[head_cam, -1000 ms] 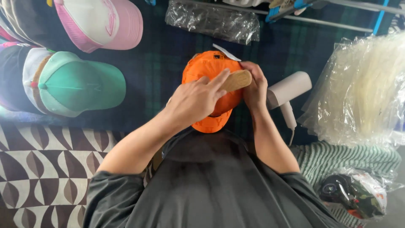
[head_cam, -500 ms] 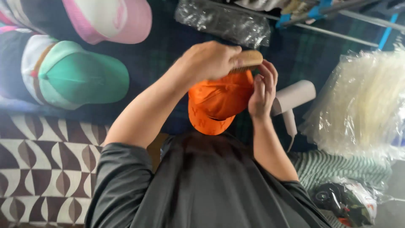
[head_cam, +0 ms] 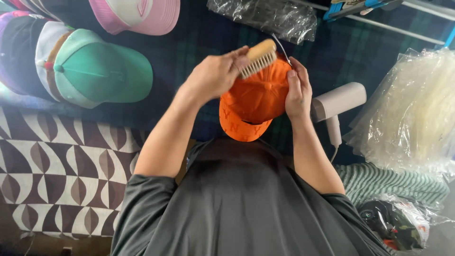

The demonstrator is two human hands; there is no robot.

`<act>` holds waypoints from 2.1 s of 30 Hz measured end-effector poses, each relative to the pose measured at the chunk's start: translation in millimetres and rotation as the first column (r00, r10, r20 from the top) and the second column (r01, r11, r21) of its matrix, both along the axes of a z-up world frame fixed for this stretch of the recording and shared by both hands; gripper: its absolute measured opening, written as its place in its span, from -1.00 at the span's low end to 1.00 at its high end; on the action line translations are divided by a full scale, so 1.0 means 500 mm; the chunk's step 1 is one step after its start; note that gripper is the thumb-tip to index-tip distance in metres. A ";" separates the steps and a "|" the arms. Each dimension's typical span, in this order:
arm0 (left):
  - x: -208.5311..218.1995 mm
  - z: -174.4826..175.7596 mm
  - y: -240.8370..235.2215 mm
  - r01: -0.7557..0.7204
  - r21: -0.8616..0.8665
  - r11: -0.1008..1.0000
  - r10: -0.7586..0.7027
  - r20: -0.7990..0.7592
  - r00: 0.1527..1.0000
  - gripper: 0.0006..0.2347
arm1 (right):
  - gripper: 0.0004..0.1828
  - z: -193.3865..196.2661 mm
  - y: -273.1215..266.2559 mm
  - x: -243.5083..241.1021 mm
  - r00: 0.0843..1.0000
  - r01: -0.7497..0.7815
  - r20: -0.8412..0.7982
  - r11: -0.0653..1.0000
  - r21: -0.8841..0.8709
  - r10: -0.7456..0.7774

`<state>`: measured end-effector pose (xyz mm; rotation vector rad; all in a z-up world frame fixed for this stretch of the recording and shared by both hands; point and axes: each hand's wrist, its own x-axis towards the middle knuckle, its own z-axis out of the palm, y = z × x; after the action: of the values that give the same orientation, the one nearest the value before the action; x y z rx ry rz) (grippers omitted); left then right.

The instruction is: The person removes an orange baseball cap from a plastic bag and places it on a wooden bowl. They then use a brush to clean the exterior and interior of the cap, turning it over to reach different areas.

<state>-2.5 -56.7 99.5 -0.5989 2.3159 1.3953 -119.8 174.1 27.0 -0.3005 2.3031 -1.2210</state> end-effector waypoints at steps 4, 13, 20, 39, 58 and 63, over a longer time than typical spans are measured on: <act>0.055 -0.149 -0.055 -0.159 -0.009 0.987 0.159 0.071 0.985 -0.43 | -0.38 0.007 -0.010 0.003 1.000 0.022 0.015 0.996 -0.082 -0.021; 0.175 -0.183 0.127 -0.567 0.150 0.810 0.582 -0.334 0.742 -0.48 | -0.38 -0.006 -0.016 0.007 0.999 0.033 -0.027 0.991 -0.133 -0.037; 0.251 -0.251 0.198 -0.701 0.165 0.694 0.718 -0.080 0.692 -0.42 | -0.37 0.000 0.004 0.022 0.995 0.068 -0.061 0.991 -0.113 -0.075; 0.143 -0.203 0.129 -0.332 -0.322 0.887 0.180 -0.420 0.889 -0.54 | -0.24 -0.029 0.010 0.026 0.993 0.121 0.042 0.970 -0.212 -0.115; 0.362 -0.391 0.206 -0.537 -0.337 0.774 0.412 -0.375 0.830 -0.49 | -0.37 -0.087 0.031 0.030 0.993 0.068 -0.075 0.967 -0.244 -0.089; 0.394 -0.413 0.241 -0.561 -0.336 0.757 0.253 -0.641 0.725 -0.55 | -0.39 -0.059 0.015 0.037 0.993 0.094 -0.033 0.932 -0.350 -0.113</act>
<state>194.5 63.7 -106.8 -1.0540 3.2543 1.2324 -101.2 181.6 -2.6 -0.3411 2.1594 -1.6973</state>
